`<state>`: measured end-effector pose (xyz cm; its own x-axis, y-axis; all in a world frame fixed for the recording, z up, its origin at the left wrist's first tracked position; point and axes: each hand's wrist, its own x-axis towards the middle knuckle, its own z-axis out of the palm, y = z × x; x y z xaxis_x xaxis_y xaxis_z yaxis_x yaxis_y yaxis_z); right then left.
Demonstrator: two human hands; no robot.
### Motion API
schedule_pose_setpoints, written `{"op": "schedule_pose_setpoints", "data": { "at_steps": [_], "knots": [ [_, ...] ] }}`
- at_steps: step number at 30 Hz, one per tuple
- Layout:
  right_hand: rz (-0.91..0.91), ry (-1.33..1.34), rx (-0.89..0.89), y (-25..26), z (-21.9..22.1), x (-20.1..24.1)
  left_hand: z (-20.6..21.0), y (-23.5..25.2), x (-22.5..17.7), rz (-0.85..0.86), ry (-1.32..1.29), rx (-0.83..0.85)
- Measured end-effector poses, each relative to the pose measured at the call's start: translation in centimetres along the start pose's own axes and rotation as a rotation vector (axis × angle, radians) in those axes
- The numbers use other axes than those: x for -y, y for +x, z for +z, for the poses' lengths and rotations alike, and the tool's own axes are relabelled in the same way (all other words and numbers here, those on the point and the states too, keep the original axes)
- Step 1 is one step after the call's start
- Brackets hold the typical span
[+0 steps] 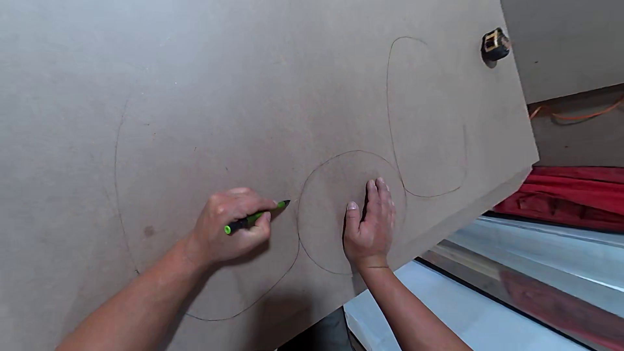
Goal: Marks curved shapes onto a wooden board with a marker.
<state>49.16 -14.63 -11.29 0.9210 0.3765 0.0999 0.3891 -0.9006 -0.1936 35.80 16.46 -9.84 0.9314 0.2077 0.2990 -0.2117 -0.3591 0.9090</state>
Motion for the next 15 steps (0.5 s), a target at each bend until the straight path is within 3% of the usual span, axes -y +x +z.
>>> {"op": "schedule_pose_setpoints", "data": {
  "at_steps": [6,8,12,15],
  "knots": [
    [0.001,-0.014,-0.013,0.1,0.2,-0.3,-1.8,1.9,0.9,-0.182,0.114,-0.255],
    [0.001,-0.017,-0.016,0.0,0.3,-0.5,-2.2,2.1,1.0,-0.172,0.089,-0.255],
    [-0.013,-0.010,-0.032,0.0,0.5,-0.9,-1.8,1.6,1.2,-0.086,0.025,-0.102],
    [-0.014,-0.013,-0.032,0.0,0.8,-1.2,-2.4,2.1,1.4,-0.140,0.036,-0.165]
  ]
}}
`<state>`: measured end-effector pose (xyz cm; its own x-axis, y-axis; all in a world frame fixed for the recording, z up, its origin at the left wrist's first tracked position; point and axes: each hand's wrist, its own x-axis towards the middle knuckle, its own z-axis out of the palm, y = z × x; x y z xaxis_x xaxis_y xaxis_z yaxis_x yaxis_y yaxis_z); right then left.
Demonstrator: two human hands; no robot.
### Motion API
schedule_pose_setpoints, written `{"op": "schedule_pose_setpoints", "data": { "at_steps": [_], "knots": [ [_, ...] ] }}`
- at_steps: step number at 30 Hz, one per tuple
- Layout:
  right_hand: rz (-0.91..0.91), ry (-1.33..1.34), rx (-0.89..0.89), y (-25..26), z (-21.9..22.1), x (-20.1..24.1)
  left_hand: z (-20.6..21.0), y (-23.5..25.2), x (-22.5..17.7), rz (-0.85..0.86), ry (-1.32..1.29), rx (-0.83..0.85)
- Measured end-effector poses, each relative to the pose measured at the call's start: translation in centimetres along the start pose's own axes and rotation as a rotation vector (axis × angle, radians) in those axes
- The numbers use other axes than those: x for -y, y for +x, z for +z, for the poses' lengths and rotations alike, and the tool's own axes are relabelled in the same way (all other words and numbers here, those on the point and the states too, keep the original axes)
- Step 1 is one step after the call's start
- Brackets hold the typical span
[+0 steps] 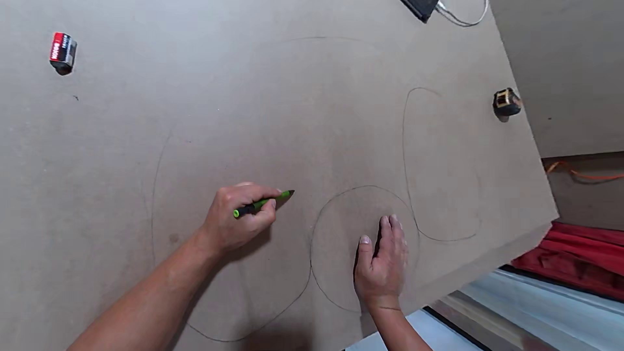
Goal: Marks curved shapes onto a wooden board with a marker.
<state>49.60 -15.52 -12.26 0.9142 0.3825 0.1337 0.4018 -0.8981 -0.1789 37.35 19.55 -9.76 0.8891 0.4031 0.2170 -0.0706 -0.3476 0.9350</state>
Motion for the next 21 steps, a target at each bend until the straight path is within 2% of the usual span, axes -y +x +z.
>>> {"op": "schedule_pose_setpoints", "data": {
  "at_steps": [4,6,12,17,21],
  "knots": [
    [-0.006,-0.011,-0.008,0.0,0.1,-0.3,-1.8,1.9,0.4,-0.117,0.082,-0.167],
    [-0.020,-0.008,-0.013,0.0,0.1,-0.5,-2.8,2.6,0.5,-0.154,0.066,-0.191],
    [-0.037,-0.023,-0.022,-0.1,0.4,-1.1,-2.8,2.7,1.0,-0.023,0.063,-0.046],
    [-0.033,-0.030,-0.020,-0.2,0.5,-1.2,-3.5,3.3,1.0,-0.204,0.079,-0.322],
    [-0.037,-0.041,-0.019,-0.2,0.3,-1.1,-4.2,3.5,1.3,-0.242,0.035,-0.468]
  ]
}}
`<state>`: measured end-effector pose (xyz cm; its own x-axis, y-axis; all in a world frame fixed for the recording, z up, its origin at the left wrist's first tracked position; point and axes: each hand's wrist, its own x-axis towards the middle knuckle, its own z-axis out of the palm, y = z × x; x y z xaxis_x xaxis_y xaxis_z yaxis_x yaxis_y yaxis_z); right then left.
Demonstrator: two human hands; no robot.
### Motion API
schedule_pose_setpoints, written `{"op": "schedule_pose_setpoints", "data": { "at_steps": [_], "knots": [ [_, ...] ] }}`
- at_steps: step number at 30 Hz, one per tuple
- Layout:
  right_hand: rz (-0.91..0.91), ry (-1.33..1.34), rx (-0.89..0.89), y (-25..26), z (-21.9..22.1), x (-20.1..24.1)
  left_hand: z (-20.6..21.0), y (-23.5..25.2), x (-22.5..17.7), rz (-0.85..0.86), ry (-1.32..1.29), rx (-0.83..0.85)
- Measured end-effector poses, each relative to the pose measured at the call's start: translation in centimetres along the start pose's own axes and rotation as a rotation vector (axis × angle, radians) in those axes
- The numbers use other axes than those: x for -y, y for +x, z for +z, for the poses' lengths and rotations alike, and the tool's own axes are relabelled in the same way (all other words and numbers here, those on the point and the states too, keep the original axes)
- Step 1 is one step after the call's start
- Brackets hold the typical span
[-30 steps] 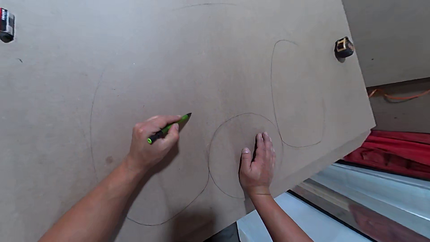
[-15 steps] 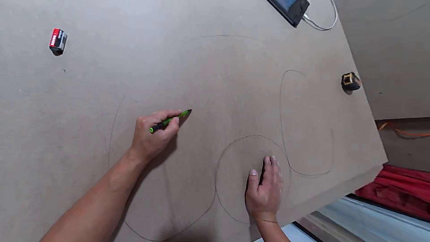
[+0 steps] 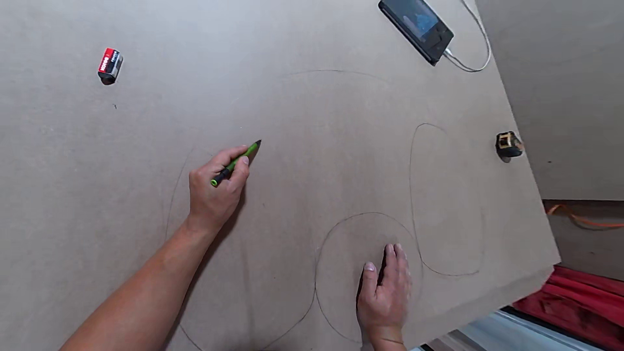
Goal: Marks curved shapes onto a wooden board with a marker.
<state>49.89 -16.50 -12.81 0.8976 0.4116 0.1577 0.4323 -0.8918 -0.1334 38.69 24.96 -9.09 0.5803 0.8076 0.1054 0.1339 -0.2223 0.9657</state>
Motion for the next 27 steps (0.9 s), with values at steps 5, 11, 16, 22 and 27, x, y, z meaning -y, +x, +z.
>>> {"op": "schedule_pose_setpoints", "data": {
  "at_steps": [5,11,16,22,27],
  "knots": [
    [-0.006,-0.003,0.002,-0.04,0.15,-0.26,-0.57,0.43,0.35,-0.064,-0.038,-0.115],
    [0.000,-0.002,0.004,-0.03,0.05,-0.09,-0.45,0.55,0.29,-0.072,-0.028,-0.124],
    [0.001,-0.010,-0.002,0.02,0.01,0.01,-0.18,0.30,0.10,0.029,0.056,0.034],
    [0.006,-0.009,0.008,-0.13,-0.03,0.06,-0.32,0.09,0.36,0.035,0.018,0.080],
    [0.012,-0.001,0.001,-0.16,0.05,0.02,-0.05,-0.01,0.05,0.038,0.065,0.105]
  ]
}}
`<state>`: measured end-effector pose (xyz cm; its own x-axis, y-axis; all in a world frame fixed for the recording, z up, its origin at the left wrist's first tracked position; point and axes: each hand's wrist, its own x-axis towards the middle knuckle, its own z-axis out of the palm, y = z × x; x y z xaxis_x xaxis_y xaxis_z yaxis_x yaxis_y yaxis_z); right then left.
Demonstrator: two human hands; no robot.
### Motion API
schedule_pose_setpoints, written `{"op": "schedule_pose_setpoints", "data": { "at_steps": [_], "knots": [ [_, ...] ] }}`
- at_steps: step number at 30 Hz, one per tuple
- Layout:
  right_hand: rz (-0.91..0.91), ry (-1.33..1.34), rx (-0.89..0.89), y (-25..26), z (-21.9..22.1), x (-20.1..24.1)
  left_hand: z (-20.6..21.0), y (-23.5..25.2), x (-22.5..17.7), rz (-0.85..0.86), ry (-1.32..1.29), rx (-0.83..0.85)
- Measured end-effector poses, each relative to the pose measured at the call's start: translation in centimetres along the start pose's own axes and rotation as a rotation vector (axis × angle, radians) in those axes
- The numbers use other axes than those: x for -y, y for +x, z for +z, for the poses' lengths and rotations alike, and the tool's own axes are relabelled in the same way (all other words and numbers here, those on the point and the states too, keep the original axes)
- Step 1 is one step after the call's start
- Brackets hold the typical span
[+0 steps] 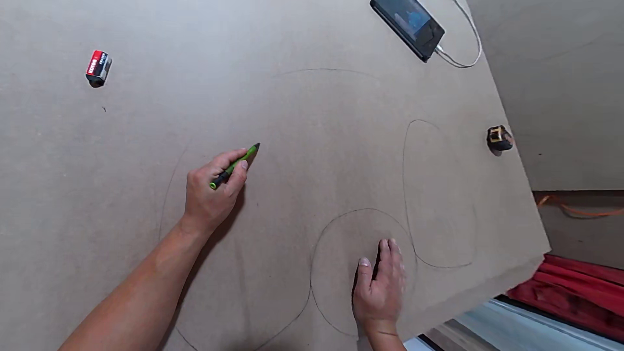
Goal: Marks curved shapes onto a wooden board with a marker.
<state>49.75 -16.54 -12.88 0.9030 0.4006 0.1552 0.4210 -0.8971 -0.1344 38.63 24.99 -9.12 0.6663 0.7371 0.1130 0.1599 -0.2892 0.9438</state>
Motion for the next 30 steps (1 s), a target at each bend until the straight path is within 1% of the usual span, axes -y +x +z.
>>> {"op": "schedule_pose_setpoints", "data": {
  "at_steps": [4,5,7,10,12,14,18,20,24,25,27,28,30],
  "knots": [
    [0.009,0.004,0.010,0.0,-0.2,0.3,0.3,-0.6,0.2,0.179,0.004,0.257],
    [0.008,0.004,0.009,0.1,-0.2,0.4,0.3,-0.7,0.2,0.208,-0.009,0.299],
    [0.005,0.013,0.002,0.1,-0.2,0.4,0.3,-0.9,0.1,0.189,-0.027,0.295],
    [0.003,0.012,-0.001,0.0,-0.2,0.4,0.2,-0.7,-0.1,0.064,-0.032,0.156],
    [0.009,0.012,0.003,0.0,-0.2,0.5,0.2,-0.6,-0.3,0.039,-0.030,0.120],
    [0.018,0.012,0.005,0.1,-0.3,0.6,0.3,-0.8,-0.3,0.087,-0.019,0.172],
    [0.020,0.017,-0.001,0.0,-0.3,0.7,0.9,-2.2,-0.2,0.240,-0.032,0.416],
    [0.020,0.018,0.002,0.1,-0.4,0.9,1.3,-2.9,-0.2,0.273,-0.078,0.499],
    [0.040,0.027,0.033,-0.2,-0.5,1.8,1.0,-3.4,-0.3,0.270,-0.072,0.494],
    [0.047,0.021,0.034,-0.3,-0.5,2.1,0.9,-3.5,-0.2,0.275,-0.078,0.517],
    [0.062,0.000,0.013,-0.3,-0.4,2.3,0.8,-3.6,0.2,0.238,-0.161,0.564],
    [0.068,-0.009,0.003,-0.3,-0.4,2.3,0.6,-3.5,0.5,0.199,-0.232,0.562],
    [0.079,-0.017,-0.002,-0.3,-0.3,2.4,0.2,-3.1,1.1,0.116,-0.355,0.460]
  ]
}}
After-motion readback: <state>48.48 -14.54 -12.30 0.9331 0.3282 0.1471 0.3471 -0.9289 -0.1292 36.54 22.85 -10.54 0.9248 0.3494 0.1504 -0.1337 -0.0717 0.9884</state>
